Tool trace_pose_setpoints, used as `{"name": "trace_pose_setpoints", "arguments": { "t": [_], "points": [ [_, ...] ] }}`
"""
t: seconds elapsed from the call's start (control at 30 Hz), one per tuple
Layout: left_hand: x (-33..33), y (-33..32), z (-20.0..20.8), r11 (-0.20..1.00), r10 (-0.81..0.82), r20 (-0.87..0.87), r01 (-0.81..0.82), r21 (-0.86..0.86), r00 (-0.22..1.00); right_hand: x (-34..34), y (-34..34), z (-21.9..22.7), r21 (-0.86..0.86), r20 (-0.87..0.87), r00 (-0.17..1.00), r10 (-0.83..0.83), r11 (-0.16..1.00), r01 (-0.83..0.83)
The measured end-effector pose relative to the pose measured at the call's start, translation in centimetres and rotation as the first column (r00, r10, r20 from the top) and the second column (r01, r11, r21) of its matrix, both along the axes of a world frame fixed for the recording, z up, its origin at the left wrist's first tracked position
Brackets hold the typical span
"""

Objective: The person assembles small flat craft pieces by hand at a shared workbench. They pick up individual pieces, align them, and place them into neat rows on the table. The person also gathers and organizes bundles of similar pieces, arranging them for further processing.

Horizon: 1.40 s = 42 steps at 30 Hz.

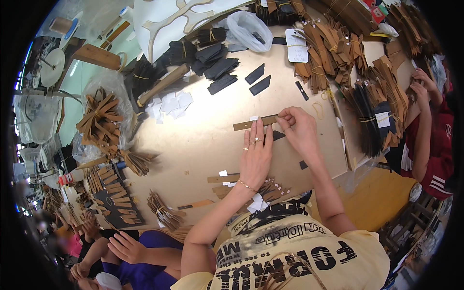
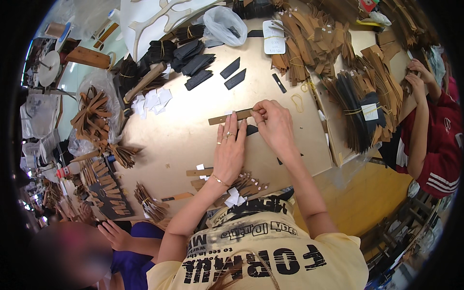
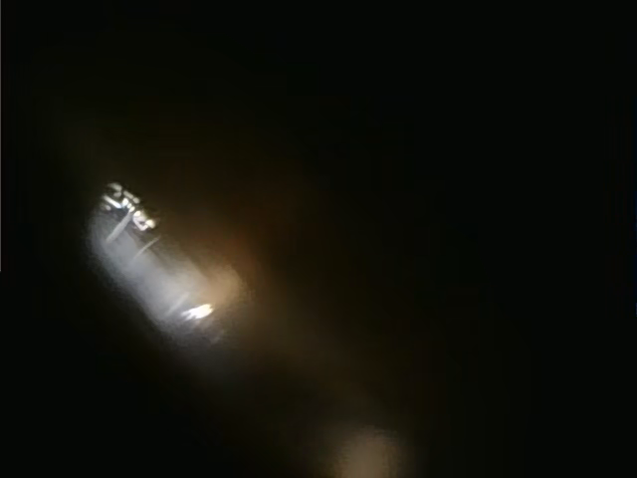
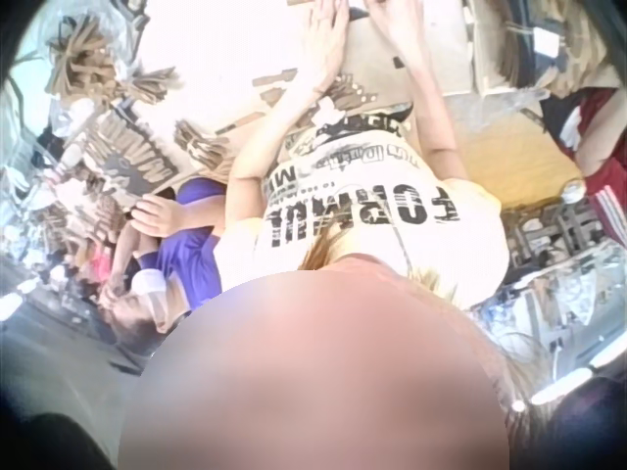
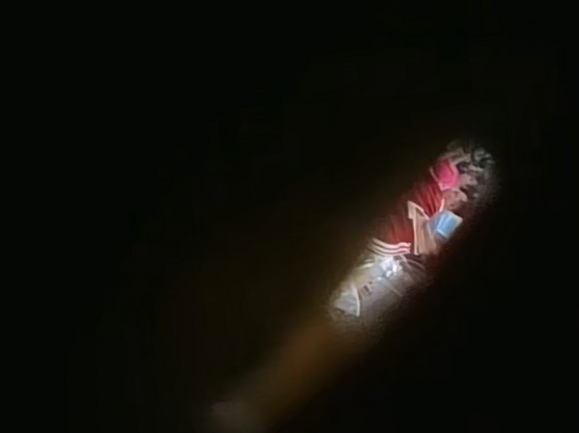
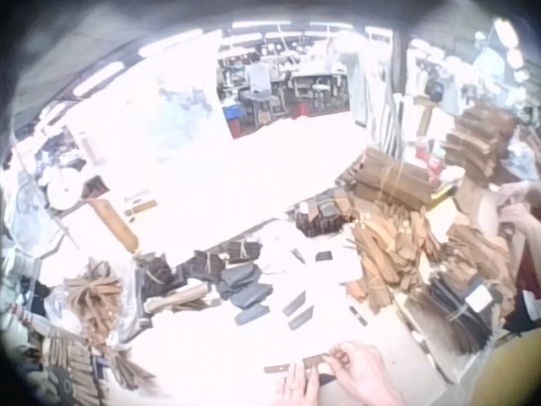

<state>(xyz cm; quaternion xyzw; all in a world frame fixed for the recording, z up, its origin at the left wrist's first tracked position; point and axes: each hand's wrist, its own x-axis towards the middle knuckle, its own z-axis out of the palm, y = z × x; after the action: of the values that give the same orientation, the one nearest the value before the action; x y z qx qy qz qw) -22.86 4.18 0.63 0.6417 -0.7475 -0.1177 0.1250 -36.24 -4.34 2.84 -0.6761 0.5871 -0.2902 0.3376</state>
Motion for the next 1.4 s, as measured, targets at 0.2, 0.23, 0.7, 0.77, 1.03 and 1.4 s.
{"name": "trace_pose_setpoints", "arguments": {
  "t": [0.2, 0.23, 0.7, 0.77, 1.03, 1.4],
  "points": [
    [-0.2, 0.0, 0.3, 1.000, -0.004, 0.051, 0.004, 0.006, 0.999, 0.7, 0.1, 1.1, -0.059, -0.005, 0.996, 0.085, 0.995, -0.085],
    [-0.3, -0.1, 0.4, 1.000, -0.002, 0.067, 0.001, 0.016, 0.998, 0.8, 0.2, 1.3, -0.078, -0.027, 0.994, 0.110, 0.991, -0.112],
    [0.4, -1.0, 1.7, 0.998, 0.010, 0.002, -0.010, 0.068, 1.000, 0.2, -0.7, 0.7, 0.092, 0.042, 0.999, 0.031, 0.995, -0.035],
    [2.4, -2.1, 2.5, 0.998, 0.053, -0.288, -0.038, 0.059, 0.956, 0.8, -0.7, 1.4, 0.049, -0.004, 0.997, 0.073, 0.996, -0.072],
    [11.0, -1.5, 7.0, 0.987, -0.066, -0.681, 0.147, 0.062, 0.729, 3.7, 2.0, 7.0, -0.139, 0.167, 0.856, 0.489, 0.871, -0.471],
    [13.0, 7.1, 7.5, 0.867, 0.388, -0.586, -0.065, 0.495, 0.712, 4.7, 6.7, 5.6, 0.409, 0.204, 0.830, 0.520, 0.725, -0.555]
  ]
}}
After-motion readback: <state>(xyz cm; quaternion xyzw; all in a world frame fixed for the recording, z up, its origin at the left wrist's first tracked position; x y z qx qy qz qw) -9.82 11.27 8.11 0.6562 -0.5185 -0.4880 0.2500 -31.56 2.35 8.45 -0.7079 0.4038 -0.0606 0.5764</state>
